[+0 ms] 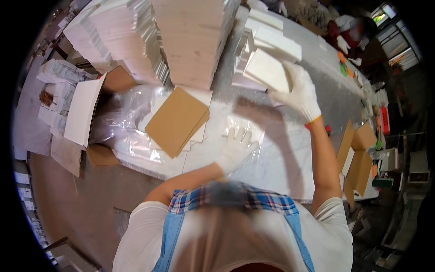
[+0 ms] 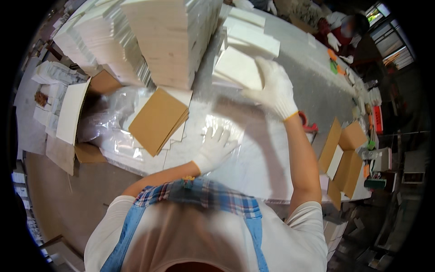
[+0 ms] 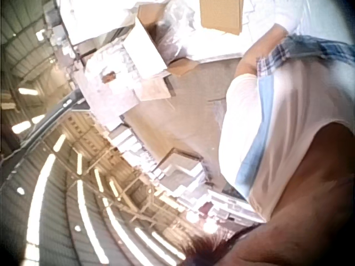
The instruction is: The person wraps small white rectangular items in clear plastic bags and places them into a cardboard box. They repeat this process multiple times, handling each item individually and stacking the wrapped items inside the box.
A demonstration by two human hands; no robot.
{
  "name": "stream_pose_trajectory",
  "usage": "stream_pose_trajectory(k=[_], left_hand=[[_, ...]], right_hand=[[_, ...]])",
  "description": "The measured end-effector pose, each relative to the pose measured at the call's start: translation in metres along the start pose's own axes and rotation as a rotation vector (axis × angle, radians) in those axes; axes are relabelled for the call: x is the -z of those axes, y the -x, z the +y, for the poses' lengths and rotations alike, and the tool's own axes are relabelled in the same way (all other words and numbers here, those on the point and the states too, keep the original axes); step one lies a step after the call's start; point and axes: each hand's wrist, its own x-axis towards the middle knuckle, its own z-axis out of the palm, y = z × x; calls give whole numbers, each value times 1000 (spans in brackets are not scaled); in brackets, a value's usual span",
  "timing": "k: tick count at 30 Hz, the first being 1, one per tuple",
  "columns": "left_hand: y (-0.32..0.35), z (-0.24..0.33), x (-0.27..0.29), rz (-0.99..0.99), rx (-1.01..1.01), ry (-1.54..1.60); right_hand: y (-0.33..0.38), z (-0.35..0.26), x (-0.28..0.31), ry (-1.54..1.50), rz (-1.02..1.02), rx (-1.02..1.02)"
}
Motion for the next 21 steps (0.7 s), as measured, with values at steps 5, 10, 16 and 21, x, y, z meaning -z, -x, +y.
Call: stream_pose_trajectory(k=[5,10,16,21], left_hand=[[-3,5,10,29,-18,31],[6,8,9,71,-86,-8],[22,-7,25,-50,-64,245],[-13,-34,72,120,208,63]], right_hand=[[81,-19,-54,-88,-243,-113],[110,-15,-93,-109,-382,-197],[119,-17,-106,-216,-416,-127],[121,-16,-106,-288,-440,-45]])
